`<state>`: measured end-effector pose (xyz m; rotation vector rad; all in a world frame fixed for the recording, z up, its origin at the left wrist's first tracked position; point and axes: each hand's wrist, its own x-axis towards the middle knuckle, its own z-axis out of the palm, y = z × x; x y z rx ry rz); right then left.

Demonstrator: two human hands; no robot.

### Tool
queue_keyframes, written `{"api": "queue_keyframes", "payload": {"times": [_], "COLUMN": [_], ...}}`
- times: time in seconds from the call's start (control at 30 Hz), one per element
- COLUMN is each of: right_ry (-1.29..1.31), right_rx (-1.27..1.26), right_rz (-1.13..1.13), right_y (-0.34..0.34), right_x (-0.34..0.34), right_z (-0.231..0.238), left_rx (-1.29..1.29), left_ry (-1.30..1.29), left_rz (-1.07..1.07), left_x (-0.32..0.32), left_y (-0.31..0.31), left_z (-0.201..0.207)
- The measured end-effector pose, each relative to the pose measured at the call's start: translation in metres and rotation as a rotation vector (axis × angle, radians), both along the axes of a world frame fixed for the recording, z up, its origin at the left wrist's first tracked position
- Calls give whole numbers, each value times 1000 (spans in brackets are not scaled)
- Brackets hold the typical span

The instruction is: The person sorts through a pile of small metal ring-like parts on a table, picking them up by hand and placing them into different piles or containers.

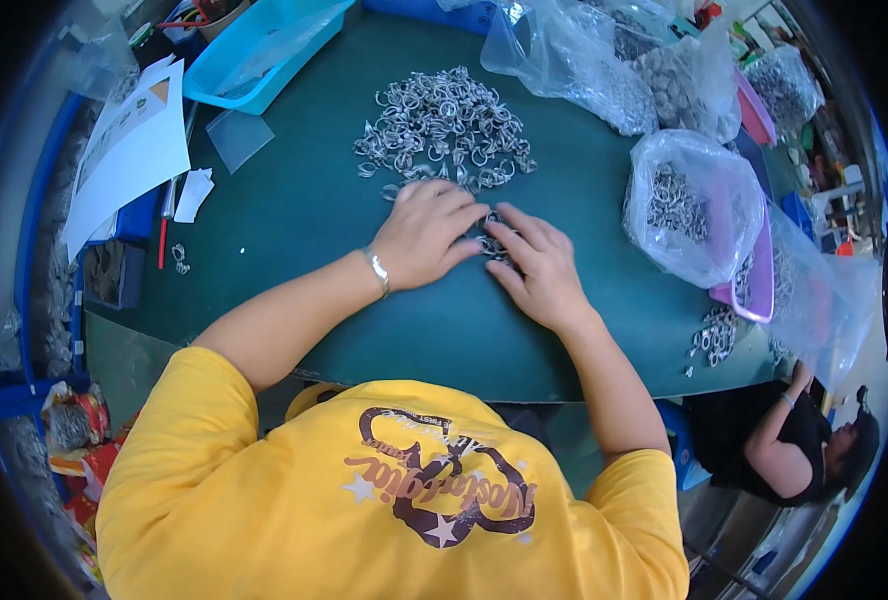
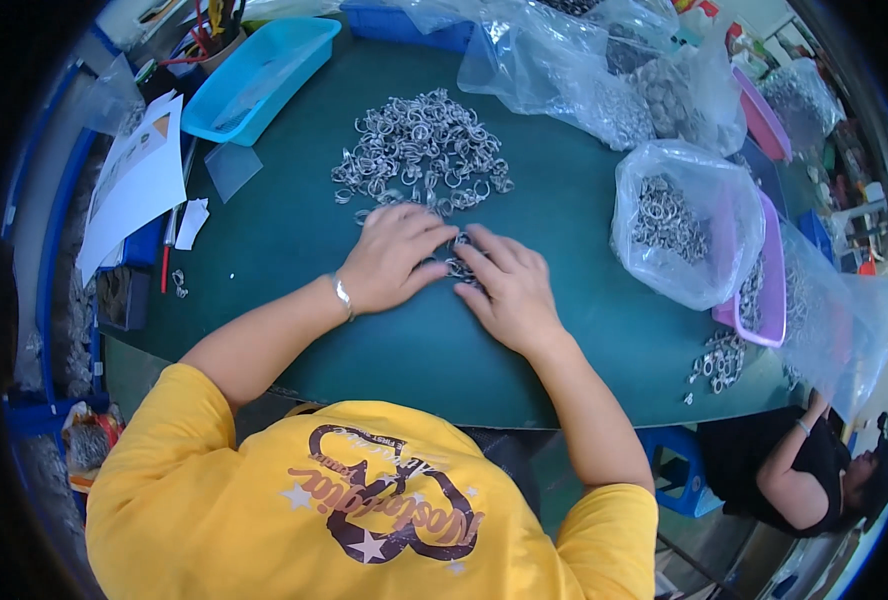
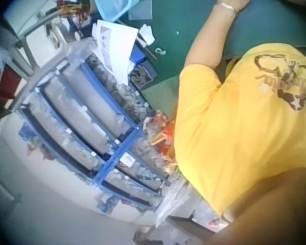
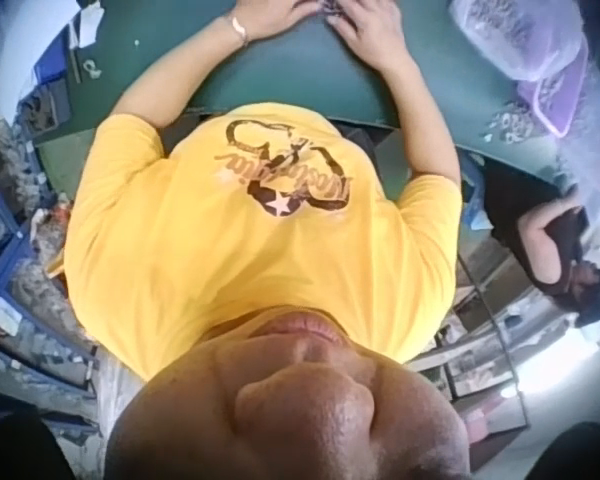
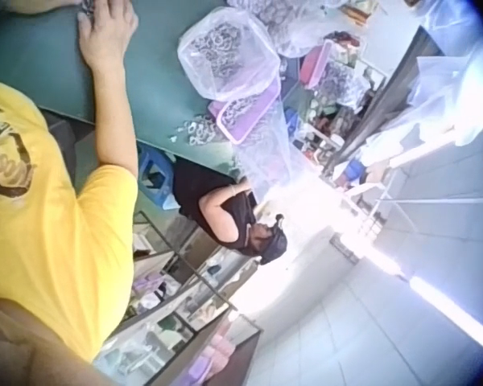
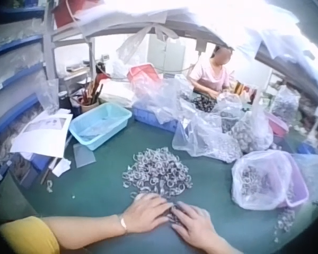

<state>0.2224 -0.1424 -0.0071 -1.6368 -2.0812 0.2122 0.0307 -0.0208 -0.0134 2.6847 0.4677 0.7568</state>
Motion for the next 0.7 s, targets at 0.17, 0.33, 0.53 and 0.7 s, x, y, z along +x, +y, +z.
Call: {"api": "queue_keyframes", "payload": {"times": [0.17, 0.33, 0.53, 0.7], "right_ry": [-14, 313, 454, 885], "right_rx": [-44, 116, 84, -90], "right_rz": [-198, -410, -556, -687], "right_y": [-47, -55, -66, -80], "right_x": [-33, -40, -13, 20], "right_z": [1, -6, 2, 10], "left_rx": [-103, -101, -120, -140], "left_ry": [67, -45, 15, -163], "left_rz": [58, 65, 37, 125], "left_x": [-23, -19, -8, -25], "left_y": [-12, -21, -26, -26], "left_z": [-3, 6, -2, 15]}}
